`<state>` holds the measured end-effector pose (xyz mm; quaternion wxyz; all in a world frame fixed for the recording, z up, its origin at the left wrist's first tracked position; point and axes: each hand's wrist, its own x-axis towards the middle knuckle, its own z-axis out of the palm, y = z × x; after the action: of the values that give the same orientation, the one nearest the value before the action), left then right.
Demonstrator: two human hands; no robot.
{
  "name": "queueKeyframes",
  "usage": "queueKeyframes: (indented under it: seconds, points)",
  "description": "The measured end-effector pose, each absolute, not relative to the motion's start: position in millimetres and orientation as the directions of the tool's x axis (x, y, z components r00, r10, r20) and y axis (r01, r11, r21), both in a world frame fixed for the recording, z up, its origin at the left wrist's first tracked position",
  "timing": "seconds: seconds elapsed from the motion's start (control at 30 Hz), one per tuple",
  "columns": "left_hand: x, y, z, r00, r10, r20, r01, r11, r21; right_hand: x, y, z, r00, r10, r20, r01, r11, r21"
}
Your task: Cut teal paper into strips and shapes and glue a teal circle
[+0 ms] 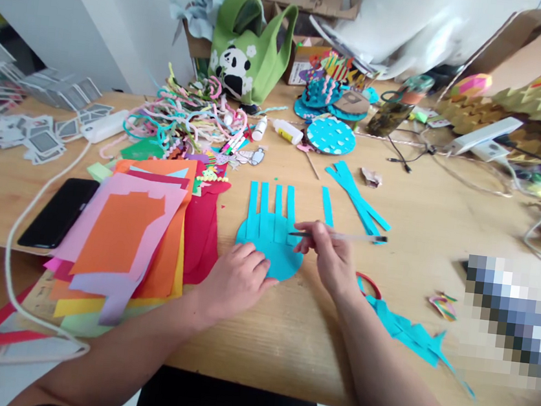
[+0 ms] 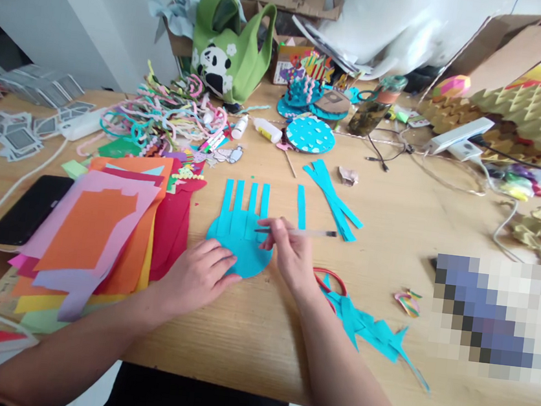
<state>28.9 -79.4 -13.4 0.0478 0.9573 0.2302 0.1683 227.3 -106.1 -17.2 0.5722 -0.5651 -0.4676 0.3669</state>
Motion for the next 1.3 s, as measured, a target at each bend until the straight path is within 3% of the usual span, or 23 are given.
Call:
queueKeyframes:
  seconds: [0.4, 0.7, 1.3]
  points:
    - [28.6, -97.1, -2.5, 0.783, 0.601, 0.160, 0.608, -0.794, 0.010, 185.6, -94.0, -6.9, 0.194, 0.981, -0.020, 0.038, -0.027, -0.999]
    - [28.6, -98.6, -6.9, 0.786, 0.609, 0.103, 0.612, -0.791, 0.003, 167.5, -94.3, -36.2, 0.316, 0.947, 0.061, 0.211, -0.008, -0.977]
    - [29.8, -100.3, -6.2, 0.781, 0.622, 0.062, 0.623, -0.782, -0.008, 166.5, -95.6, -47.7, 0.281, 0.948, 0.151, 0.374, 0.037, -0.927]
